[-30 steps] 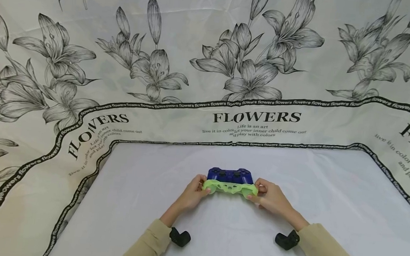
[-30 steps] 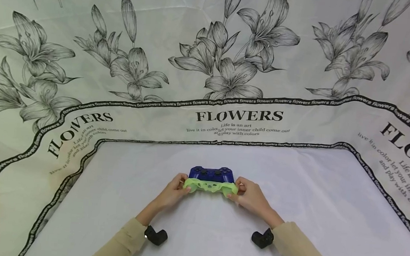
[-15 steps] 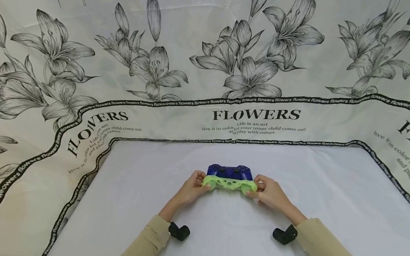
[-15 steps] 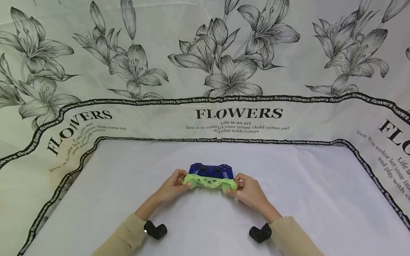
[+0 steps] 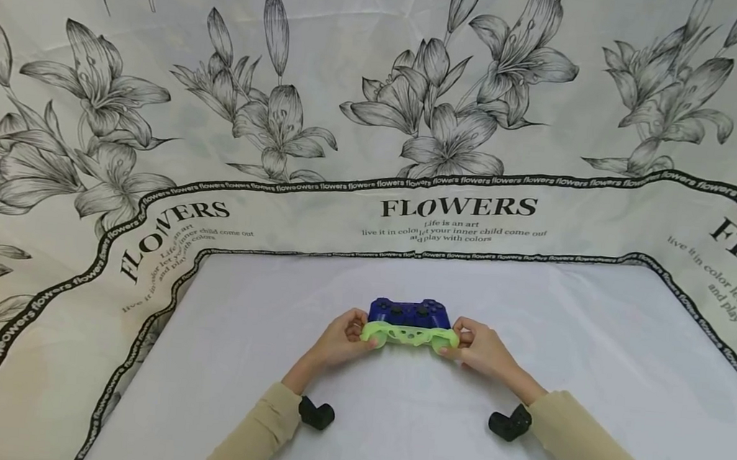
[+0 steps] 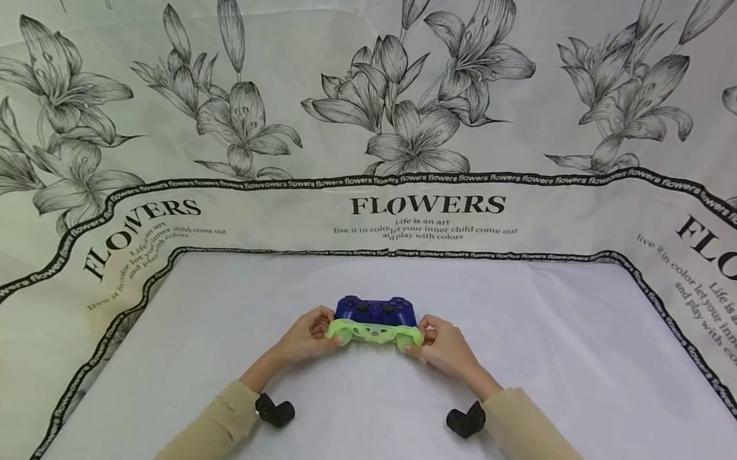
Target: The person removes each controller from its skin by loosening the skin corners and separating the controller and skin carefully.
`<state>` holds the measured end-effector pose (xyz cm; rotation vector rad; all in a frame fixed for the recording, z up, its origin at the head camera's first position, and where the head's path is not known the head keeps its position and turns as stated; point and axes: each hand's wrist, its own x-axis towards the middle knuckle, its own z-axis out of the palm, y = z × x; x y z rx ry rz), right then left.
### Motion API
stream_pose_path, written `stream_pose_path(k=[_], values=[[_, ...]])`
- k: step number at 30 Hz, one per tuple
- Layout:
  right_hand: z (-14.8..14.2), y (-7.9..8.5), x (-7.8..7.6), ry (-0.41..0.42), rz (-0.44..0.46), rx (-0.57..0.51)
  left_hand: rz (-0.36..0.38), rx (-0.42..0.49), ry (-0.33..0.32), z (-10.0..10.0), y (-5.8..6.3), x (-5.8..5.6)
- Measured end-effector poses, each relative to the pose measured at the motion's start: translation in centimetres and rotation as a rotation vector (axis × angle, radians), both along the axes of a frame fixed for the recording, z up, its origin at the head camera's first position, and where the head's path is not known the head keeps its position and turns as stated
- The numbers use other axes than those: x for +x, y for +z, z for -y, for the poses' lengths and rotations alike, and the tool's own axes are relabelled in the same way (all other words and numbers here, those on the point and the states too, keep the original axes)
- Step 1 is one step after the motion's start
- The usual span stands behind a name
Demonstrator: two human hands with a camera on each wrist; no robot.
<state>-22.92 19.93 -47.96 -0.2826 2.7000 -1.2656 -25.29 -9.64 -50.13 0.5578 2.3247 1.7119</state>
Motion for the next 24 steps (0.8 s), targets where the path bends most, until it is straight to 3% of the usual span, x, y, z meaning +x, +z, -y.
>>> stream_pose_path(k=[18, 24], values=[[0.4, 0.0, 0.0, -0.066, -0.017, 0.036, -0.021, -0.040, 0.158, -1.2, -0.2, 0.5], [0.5, -0.1, 0.1, -0.081, -0.026, 0.045, -0.010, -0.076, 0.199, -1.5, 0.7, 1.1]])
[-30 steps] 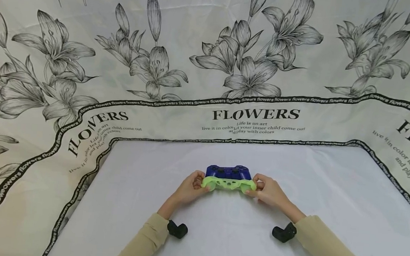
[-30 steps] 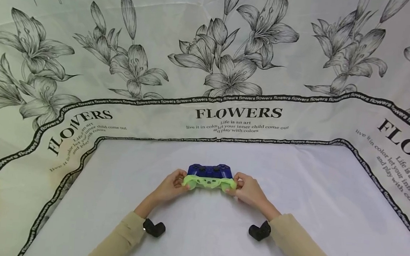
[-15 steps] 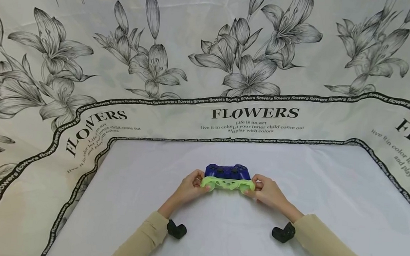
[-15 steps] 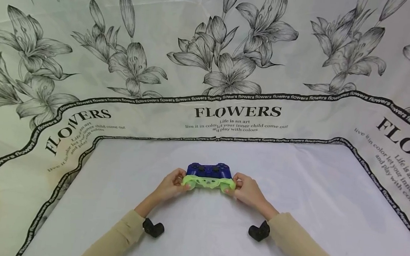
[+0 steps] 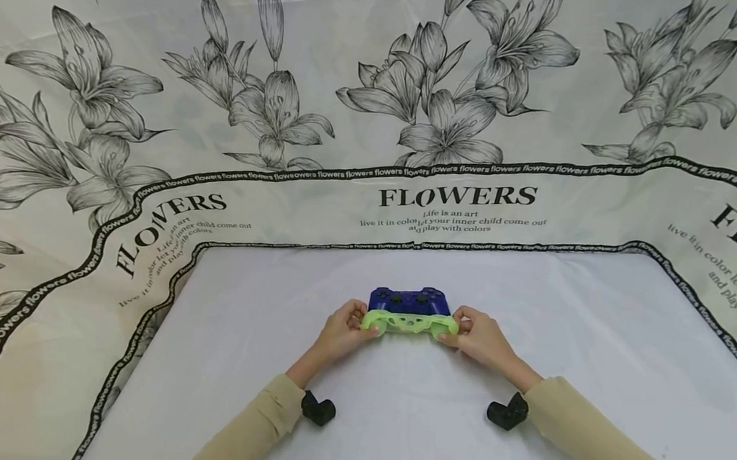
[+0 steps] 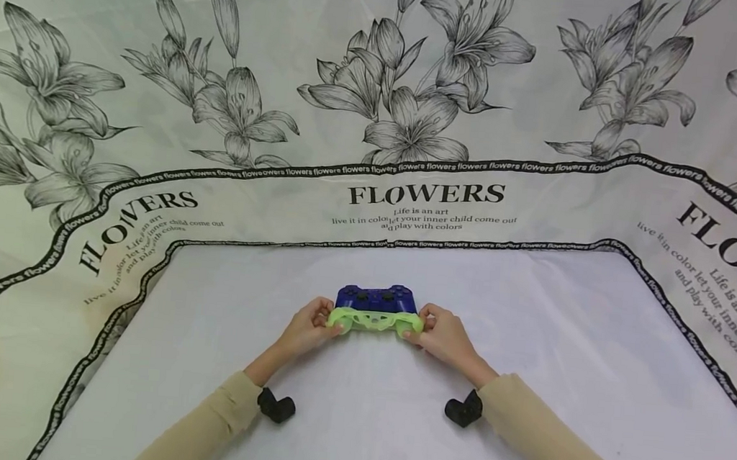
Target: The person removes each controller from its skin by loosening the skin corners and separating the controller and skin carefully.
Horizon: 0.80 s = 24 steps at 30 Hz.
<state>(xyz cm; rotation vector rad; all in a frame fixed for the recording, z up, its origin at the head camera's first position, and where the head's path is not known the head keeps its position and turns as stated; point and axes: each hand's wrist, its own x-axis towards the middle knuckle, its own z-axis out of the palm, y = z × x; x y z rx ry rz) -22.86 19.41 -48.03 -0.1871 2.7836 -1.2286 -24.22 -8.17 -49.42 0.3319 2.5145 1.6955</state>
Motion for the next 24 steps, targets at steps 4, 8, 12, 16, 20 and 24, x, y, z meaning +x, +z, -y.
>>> stream_pose_path(k=[4, 8, 12, 16, 20, 24], values=[[0.0, -0.1, 0.2, -0.010, -0.018, 0.005, 0.035, 0.000, 0.016, 0.0, -0.7, -0.4], [-0.1, -0.4, 0.4, -0.030, -0.039, 0.020, 0.029, -0.004, -0.017, -0.1, -0.8, -0.4], [0.1, -0.7, 0.2, -0.016, -0.043, 0.006, 0.017, -0.066, -0.012, 0.2, -0.7, -0.2], [0.2, -0.6, 0.1, 0.005, -0.065, 0.020, 0.019, -0.107, -0.013, 0.2, -0.3, -0.3], [-0.3, -0.1, 0.5, 0.003, -0.132, 0.105, -0.013, -0.150, -0.073, -0.2, 0.1, -0.6], [0.0, 0.1, 0.6, 0.026, -0.178, 0.130, -0.032, -0.203, -0.063, 0.0, 0.3, -0.5]])
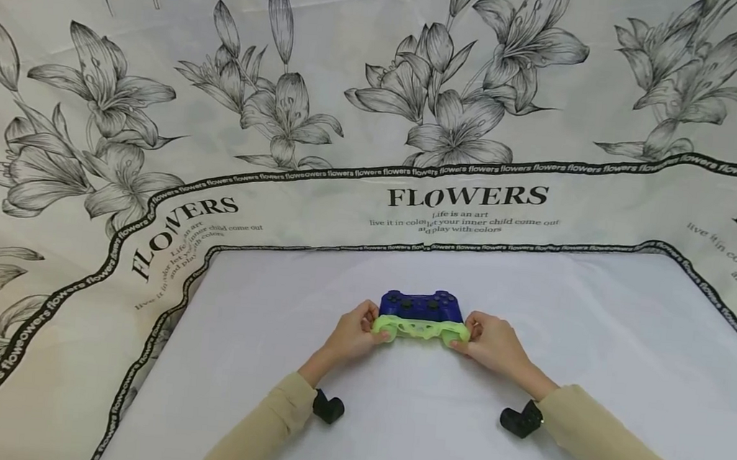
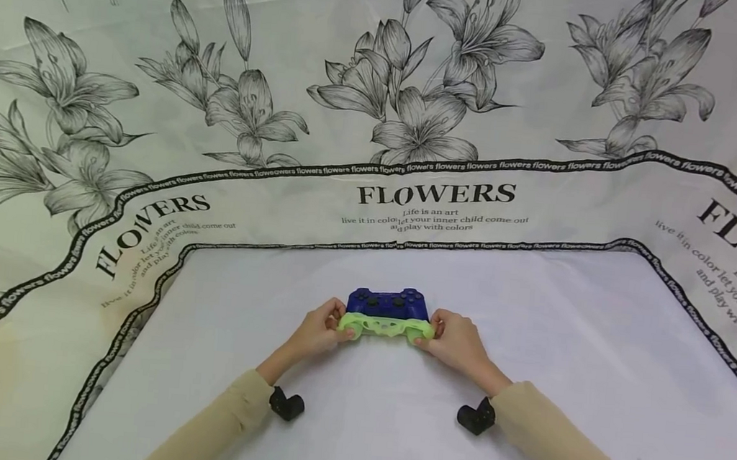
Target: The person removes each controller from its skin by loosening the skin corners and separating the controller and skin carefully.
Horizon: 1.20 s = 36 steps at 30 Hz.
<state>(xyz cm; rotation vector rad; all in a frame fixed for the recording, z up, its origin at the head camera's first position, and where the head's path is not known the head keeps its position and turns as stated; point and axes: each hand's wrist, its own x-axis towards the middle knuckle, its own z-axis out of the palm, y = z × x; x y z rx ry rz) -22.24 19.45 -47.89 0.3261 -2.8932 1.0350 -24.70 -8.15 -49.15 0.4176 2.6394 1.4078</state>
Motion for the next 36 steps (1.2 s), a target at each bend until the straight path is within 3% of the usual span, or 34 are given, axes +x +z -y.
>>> stream_pose_path(k=[9, 14, 19, 27, 36], values=[[0.3, 0.3, -0.3, -0.036, 0.017, -0.020, -0.014, 0.004, 0.011, -0.1, 0.4, 0.0], [0.8, 0.2, -0.6, -0.017, -0.018, -0.035, -0.061, -0.002, -0.004, 0.3, 0.7, -0.1], [1.6, 0.2, -0.5, 0.014, 0.007, -0.067, -0.098, -0.029, -0.001, 1.1, 0.3, -0.1], [2.2, 0.0, -0.5, -0.033, -0.003, -0.037, -0.075, -0.053, -0.016, 1.5, -0.3, -0.3], [2.4, 0.2, -0.6, -0.051, 0.025, -0.053, -0.104, -0.068, 0.018, 1.1, 0.5, 0.3]])
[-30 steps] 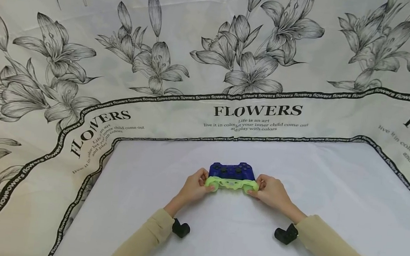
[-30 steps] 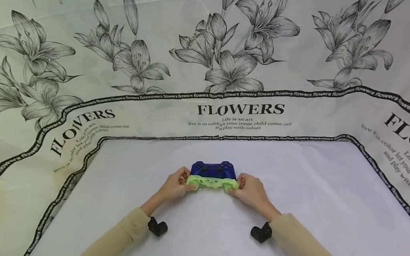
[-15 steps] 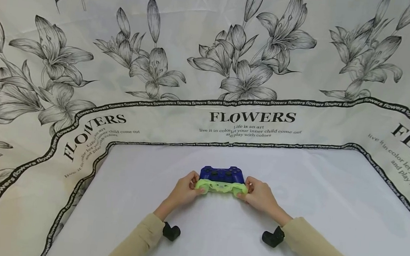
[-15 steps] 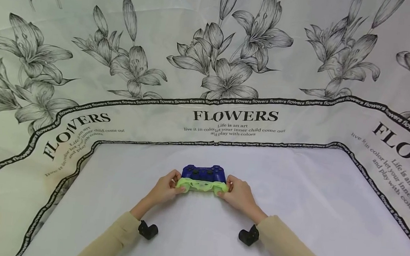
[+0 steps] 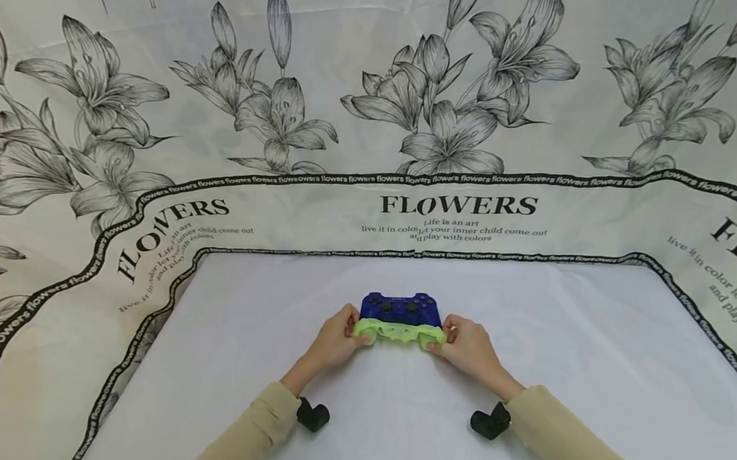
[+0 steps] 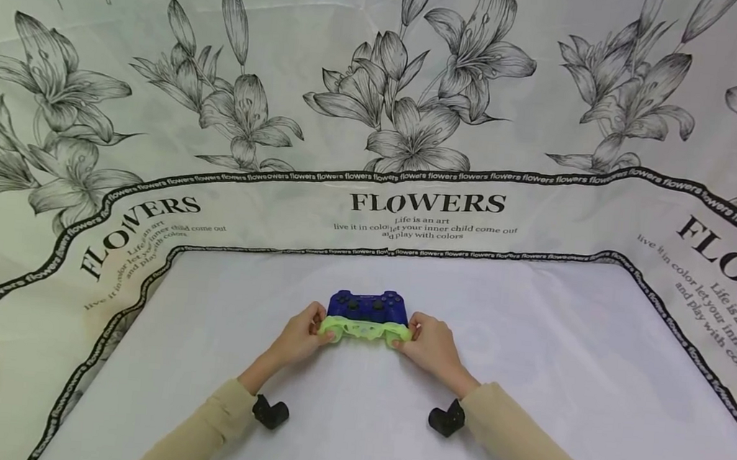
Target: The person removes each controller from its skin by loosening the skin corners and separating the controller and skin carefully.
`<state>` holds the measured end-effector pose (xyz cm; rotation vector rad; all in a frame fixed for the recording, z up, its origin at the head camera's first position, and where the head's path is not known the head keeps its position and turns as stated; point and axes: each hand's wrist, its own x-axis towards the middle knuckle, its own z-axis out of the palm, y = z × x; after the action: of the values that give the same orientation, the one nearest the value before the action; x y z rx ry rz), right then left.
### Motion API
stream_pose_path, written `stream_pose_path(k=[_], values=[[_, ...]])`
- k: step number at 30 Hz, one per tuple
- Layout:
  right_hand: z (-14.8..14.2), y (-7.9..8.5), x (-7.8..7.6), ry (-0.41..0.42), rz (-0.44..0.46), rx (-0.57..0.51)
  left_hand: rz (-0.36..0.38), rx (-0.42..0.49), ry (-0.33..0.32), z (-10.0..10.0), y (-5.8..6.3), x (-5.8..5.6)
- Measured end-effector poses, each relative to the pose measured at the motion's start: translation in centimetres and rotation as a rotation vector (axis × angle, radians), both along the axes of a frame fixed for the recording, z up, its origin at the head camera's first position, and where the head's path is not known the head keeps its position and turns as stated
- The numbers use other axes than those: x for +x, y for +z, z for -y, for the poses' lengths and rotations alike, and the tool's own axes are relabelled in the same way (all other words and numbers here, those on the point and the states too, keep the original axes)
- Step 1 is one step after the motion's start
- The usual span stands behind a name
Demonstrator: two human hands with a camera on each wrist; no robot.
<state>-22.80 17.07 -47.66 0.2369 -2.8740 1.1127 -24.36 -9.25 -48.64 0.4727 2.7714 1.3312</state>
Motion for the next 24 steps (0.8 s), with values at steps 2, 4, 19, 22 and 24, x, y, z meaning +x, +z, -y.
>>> stream_pose_path(k=[2, 4, 19, 22, 24], values=[[0.03, -0.07, -0.05, 0.001, -0.003, -0.001, 0.000, -0.014, 0.010, -0.05, 0.14, 0.12], [0.07, -0.12, -0.02, 0.004, -0.006, -0.003, 0.011, -0.026, 0.024, -0.06, 0.18, 0.21], [-0.21, -0.18, -0.02, 0.010, 0.061, -0.034, 0.126, -0.203, 0.008, 0.07, 0.58, -0.20], [-0.19, -0.19, 0.04, 0.013, 0.059, -0.031, 0.116, -0.213, 0.011, 0.15, 0.66, -0.02], [-0.15, -0.16, 0.12, 0.014, 0.059, -0.033, 0.104, -0.216, 0.015, 0.17, 0.75, 0.12]])
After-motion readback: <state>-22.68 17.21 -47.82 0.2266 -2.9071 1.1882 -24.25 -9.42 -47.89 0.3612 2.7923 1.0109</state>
